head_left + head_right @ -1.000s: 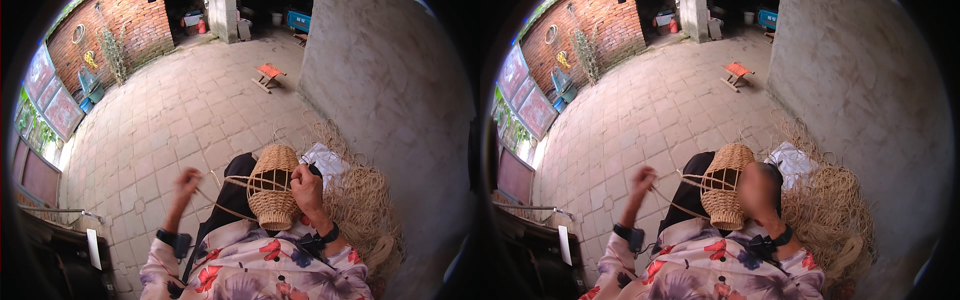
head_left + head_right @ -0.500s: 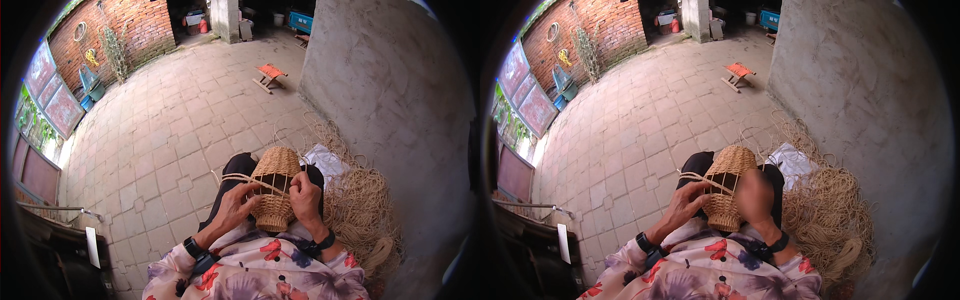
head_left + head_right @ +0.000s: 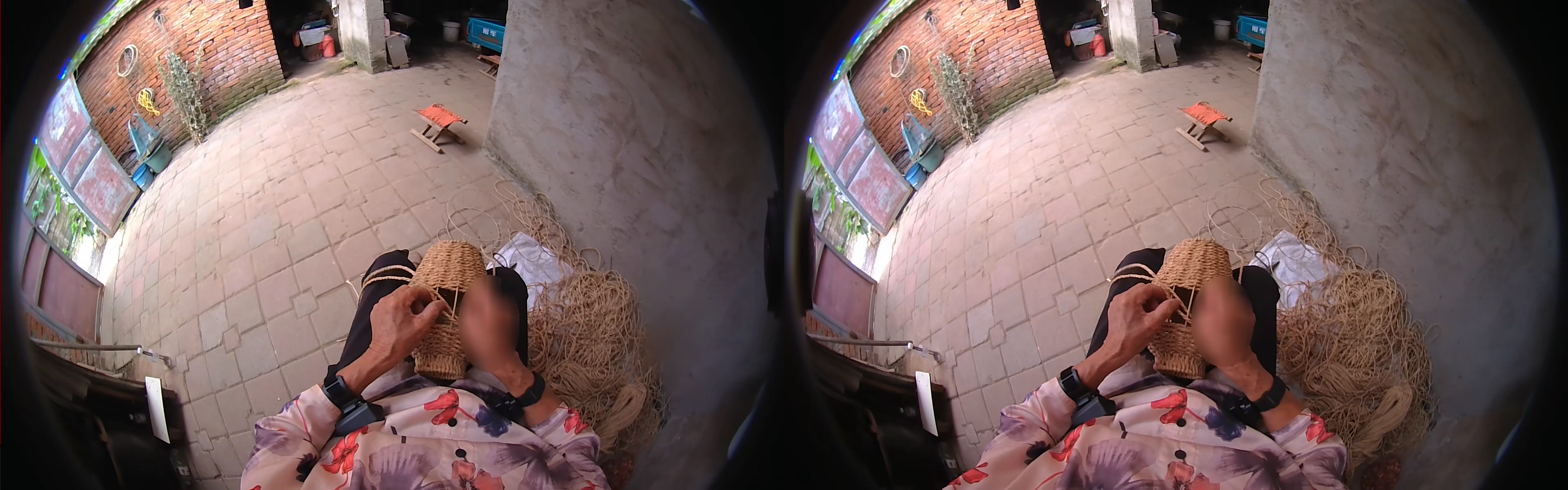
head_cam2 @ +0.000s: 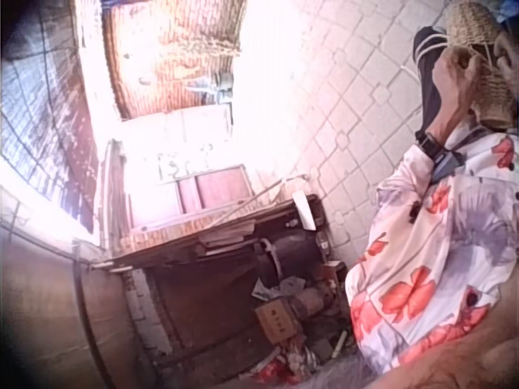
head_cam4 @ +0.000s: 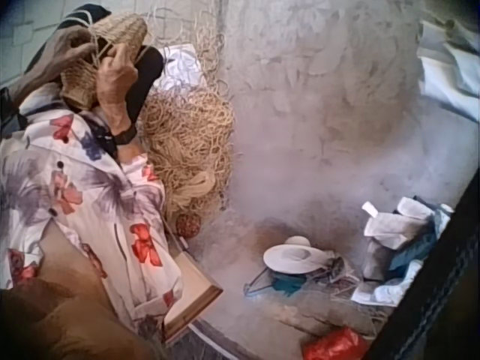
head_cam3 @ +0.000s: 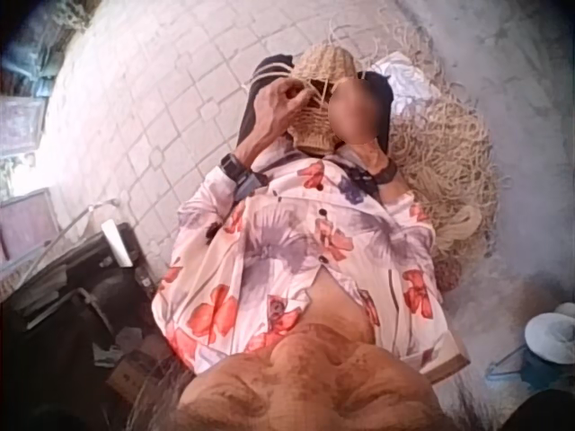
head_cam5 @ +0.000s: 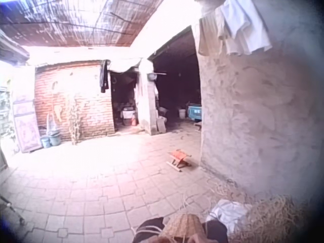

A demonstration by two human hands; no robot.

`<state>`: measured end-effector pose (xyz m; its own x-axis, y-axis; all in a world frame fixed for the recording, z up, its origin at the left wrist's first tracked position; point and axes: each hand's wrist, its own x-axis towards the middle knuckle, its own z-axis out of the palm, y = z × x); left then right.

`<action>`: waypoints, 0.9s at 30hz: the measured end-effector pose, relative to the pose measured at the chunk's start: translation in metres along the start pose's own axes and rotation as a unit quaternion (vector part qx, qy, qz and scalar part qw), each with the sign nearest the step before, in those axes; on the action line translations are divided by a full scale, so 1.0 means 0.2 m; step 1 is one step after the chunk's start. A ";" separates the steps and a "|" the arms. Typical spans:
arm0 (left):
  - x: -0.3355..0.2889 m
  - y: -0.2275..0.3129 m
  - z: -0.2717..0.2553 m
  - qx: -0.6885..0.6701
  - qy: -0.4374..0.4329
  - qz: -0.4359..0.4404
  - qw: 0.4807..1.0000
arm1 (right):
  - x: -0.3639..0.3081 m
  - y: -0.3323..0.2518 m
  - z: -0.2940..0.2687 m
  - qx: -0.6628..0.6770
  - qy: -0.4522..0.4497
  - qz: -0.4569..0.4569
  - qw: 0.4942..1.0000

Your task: The recorder is weaving a small bamboo or wood basket using thin strips.

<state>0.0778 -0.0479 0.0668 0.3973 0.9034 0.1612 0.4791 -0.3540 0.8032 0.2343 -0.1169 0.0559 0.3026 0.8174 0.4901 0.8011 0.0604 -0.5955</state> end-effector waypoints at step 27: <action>0.06 0.04 0.06 0.160 -0.042 0.071 0.984 | 0.01 0.03 0.02 0.031 -0.005 0.027 0.999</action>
<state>0.0965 -0.0431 0.0686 0.5353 0.8207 0.2000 0.6308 -0.5458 0.5515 0.2370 -0.1137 0.0511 0.3393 0.8259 0.4502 0.7504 0.0509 -0.6590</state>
